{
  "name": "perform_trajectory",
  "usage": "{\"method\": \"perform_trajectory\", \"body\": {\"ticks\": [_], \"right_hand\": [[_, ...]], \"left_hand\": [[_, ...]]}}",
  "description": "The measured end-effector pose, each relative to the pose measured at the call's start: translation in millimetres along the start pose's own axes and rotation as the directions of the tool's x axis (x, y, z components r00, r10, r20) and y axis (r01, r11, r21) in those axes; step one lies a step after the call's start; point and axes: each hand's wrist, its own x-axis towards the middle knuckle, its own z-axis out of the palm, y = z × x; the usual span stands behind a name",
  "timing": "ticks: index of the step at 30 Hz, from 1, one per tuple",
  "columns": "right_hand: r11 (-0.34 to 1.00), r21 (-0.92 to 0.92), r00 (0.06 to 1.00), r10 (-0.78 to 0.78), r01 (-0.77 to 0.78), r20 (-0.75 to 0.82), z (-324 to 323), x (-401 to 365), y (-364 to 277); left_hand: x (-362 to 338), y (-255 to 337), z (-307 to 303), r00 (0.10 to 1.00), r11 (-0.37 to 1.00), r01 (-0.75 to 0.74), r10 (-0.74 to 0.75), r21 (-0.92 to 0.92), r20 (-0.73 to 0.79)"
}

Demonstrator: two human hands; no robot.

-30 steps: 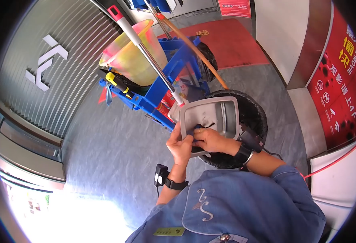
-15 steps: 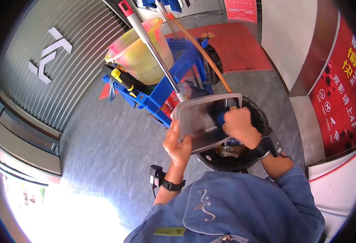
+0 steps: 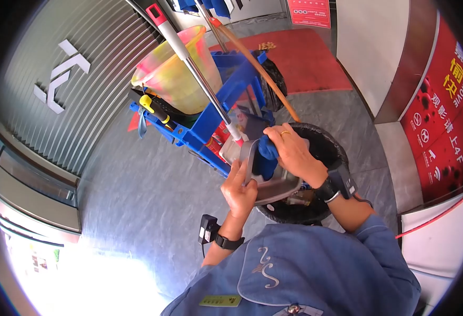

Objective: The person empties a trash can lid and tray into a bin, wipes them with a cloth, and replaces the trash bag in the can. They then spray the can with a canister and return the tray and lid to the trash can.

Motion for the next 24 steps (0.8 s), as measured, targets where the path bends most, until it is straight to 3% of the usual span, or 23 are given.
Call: {"method": "perform_trajectory", "body": {"ticks": [2,6,9,10,13,16,17,19,21,22,23,24], "right_hand": [[0.994,-0.035,0.984,0.108,-0.104,0.140,2.4,-8.4,10.9],[0.938,-0.132,0.940,0.332,-0.321,0.075,6.6,-35.9,42.9],[0.806,0.193,0.829,0.552,-0.559,0.090,22.7,-55.8,62.1],[0.725,0.309,0.782,0.609,-0.616,0.131,27.3,-62.0,66.7],[0.301,0.489,0.535,0.711,-0.818,0.457,26.0,-75.2,53.4],[-0.074,0.448,0.309,0.624,-0.891,0.717,36.7,-90.9,24.1],[-0.368,0.414,0.215,0.475,-0.832,0.853,40.8,-95.9,21.3],[-0.635,0.479,0.325,0.352,-0.606,0.878,42.7,-93.5,5.6],[-0.857,0.377,0.463,0.190,-0.353,0.866,57.4,-89.9,-1.5],[-0.847,0.414,0.477,0.227,-0.334,0.849,58.5,-87.2,-7.4],[-0.834,0.452,0.489,0.265,-0.316,0.831,56.5,-82.6,-12.8],[-0.817,0.493,0.505,0.303,-0.300,0.808,52.3,-77.2,-14.5]], "left_hand": [[3.1,4.1,-5.9,0.998,0.996,-0.066,0.064,0.066,0.027],[11.4,8.2,-17.6,0.988,0.987,-0.144,0.147,0.075,-0.036],[16.4,17.7,-23.1,0.967,0.964,-0.251,0.254,0.092,-0.023],[16.3,20.8,-24.4,0.978,0.977,-0.207,0.208,0.040,-0.022],[16.0,24.7,-25.0,0.991,0.989,-0.130,0.126,-0.075,-0.052],[17.6,24.3,-22.7,0.981,0.981,-0.166,0.154,-0.097,-0.120],[19.3,26.5,-21.8,0.977,0.977,-0.189,0.177,-0.096,-0.121],[19.3,32.4,-18.9,0.970,0.974,-0.215,0.204,-0.069,-0.136],[17.5,29.1,-6.9,0.950,0.972,-0.226,0.204,-0.071,-0.235],[16.1,25.5,-2.6,0.939,0.971,-0.229,0.200,-0.073,-0.278],[17.2,20.7,-3.1,0.932,0.965,-0.260,0.262,0.041,-0.249],[17.6,21.0,-3.0,0.959,0.981,-0.181,0.161,-0.069,-0.232]]}}
